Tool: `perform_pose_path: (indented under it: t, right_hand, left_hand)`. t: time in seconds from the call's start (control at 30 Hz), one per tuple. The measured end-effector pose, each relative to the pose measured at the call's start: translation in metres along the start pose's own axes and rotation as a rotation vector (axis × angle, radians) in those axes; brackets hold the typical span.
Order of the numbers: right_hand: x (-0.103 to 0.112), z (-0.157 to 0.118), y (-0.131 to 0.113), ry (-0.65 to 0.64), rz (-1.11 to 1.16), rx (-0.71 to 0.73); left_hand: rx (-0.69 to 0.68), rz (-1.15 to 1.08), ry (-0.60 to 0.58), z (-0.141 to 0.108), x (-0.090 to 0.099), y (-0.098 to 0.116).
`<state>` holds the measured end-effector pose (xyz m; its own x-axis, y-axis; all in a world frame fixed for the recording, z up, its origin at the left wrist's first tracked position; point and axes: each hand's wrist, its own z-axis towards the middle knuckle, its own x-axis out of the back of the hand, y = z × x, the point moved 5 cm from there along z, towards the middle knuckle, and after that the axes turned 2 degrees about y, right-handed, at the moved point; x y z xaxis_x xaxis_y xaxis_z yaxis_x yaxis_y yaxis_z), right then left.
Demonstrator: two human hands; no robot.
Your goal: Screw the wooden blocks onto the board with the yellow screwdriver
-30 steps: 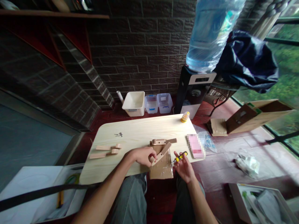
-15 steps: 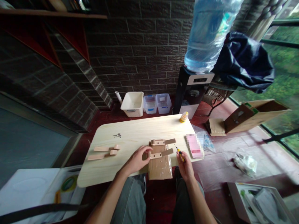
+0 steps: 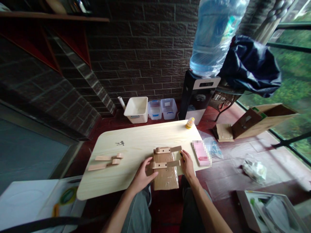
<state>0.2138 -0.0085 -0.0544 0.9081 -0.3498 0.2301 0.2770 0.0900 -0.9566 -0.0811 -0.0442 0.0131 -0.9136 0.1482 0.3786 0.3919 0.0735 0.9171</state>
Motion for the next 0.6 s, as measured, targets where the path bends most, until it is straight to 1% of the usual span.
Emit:
perform_pose_path:
  t: [0.07,0.13,0.17,0.33,0.47,0.6]
  right_hand:
    - [-0.003,0.0,0.001,-0.007,-0.014,0.02]
    - [-0.003,-0.002,0.002,-0.01,-0.011,0.027]
    - [-0.001,-0.004,0.002,-0.012,-0.009,0.026]
    - [0.017,-0.021,-0.001,-0.007,-0.032,0.015]
    - [0.025,-0.034,-0.002,-0.037,-0.044,0.005]
    - [0.025,-0.032,-0.005,-0.027,-0.032,-0.015]
  left_hand:
    - [0.042,-0.107,-0.007,-0.001,-0.008,-0.005]
    - [0.048,-0.179,-0.019,-0.001,-0.017,-0.007]
    - [0.043,-0.205,-0.006,-0.001,-0.021,-0.008]
    - [0.059,-0.251,0.146,0.004,-0.036,-0.018]
    - [0.106,-0.2,0.199,0.007,-0.048,-0.023]
    - [0.133,-0.116,0.268,0.005,-0.054,-0.018]
